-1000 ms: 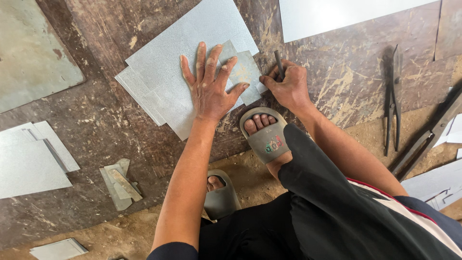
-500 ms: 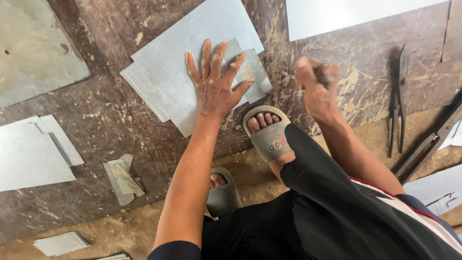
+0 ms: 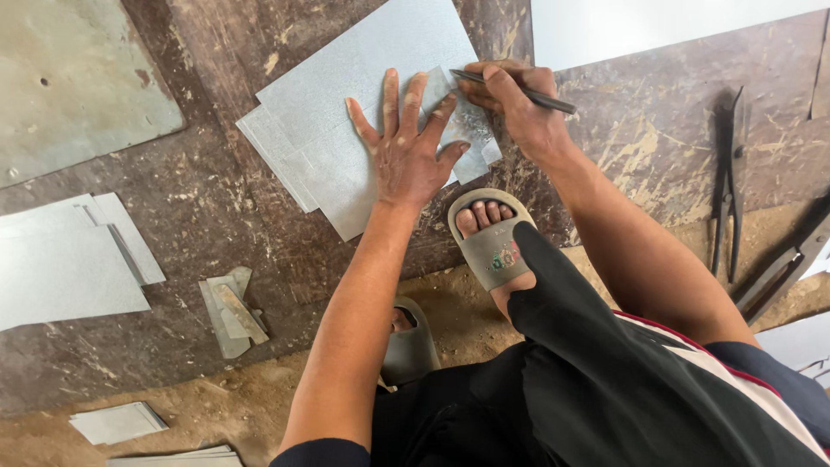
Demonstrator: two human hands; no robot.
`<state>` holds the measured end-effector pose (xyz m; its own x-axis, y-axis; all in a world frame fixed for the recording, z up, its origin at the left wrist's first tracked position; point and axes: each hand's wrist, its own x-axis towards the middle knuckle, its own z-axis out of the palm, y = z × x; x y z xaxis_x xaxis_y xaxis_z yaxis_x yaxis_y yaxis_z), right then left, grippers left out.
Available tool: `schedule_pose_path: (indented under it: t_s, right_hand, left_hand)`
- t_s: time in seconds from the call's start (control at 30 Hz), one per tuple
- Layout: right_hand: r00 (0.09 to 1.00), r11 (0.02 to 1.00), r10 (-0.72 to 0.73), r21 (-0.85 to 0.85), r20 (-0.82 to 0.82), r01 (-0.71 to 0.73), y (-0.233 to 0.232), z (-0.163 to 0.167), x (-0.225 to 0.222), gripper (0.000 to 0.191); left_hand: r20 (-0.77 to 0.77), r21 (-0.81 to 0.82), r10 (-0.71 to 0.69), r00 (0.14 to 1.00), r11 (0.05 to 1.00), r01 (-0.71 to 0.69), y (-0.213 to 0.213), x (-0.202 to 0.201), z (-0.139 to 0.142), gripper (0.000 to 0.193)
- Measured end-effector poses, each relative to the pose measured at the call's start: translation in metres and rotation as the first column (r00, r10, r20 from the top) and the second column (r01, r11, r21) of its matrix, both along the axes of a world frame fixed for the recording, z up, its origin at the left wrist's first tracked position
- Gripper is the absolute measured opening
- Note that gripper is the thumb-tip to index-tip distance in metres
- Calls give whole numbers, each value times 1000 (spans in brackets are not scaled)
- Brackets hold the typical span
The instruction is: The person sorts small metal sheet offcuts into a basket on the workbench, then lays flat metal sheets on the bench and traces pattern outlines onto them with a handheld scribe, repositioning and stacking the sheets as they work.
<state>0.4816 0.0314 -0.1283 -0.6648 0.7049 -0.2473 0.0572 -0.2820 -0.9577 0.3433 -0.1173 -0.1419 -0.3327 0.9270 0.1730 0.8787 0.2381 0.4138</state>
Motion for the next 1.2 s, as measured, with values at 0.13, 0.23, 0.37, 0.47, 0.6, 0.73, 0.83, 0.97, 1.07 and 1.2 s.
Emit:
schedule_pose_path:
  t_s: [0.13,0.23,0.37,0.47,0.6,0.73,0.83,0.97,1.07,1.2]
  right_hand:
    - [1000,999,23,28,-9,-23,-3,-5,-4,39]
    - [999,999,43,17,-33,-43,-4,5,-10,37]
    - [969,956,127,234,212,-177,5,15,-17,31]
    - [888,762,113,534,446,-365,15,11,-19,22]
    - [940,495,176,799,292,-341,13,4,-9,17]
    - [891,145,239,893,386,-426,14,11,1,23]
    - [904,414,211,803,373,-428,18,19,0,16]
    - [777,571,184,578,602,-583,26,21,-13,19]
    - [824,515,205,658,528,-550,30,22,-9,18]
    - [835,584,234,615,498,-530,35,34,13,19]
  left_hand:
    - [-7,-3,3,1000,1000,-3,0,1,-2,58]
    - [-10,11,-1,1000,1000,1,0,0,-2,58]
    - [-16,-3,-1,1000,1000,1,1,0,-5,57]
    - [-21,16,-12,1000,1000,12,0,1,-9,59]
    - [-41,2,-7,999,1000,7,-2,4,-12,59]
    - [-36,-45,23,999,999,-24,-1,3,-6,55]
    - [-54,-11,11,998,1000,-11,1,3,0,58]
    - [-56,-17,19,998,1000,-20,2,6,-2,59]
    - [-59,-15,17,998,1000,-18,-2,8,-9,59]
    - [-54,-24,30,998,999,-32,-4,7,-8,59]
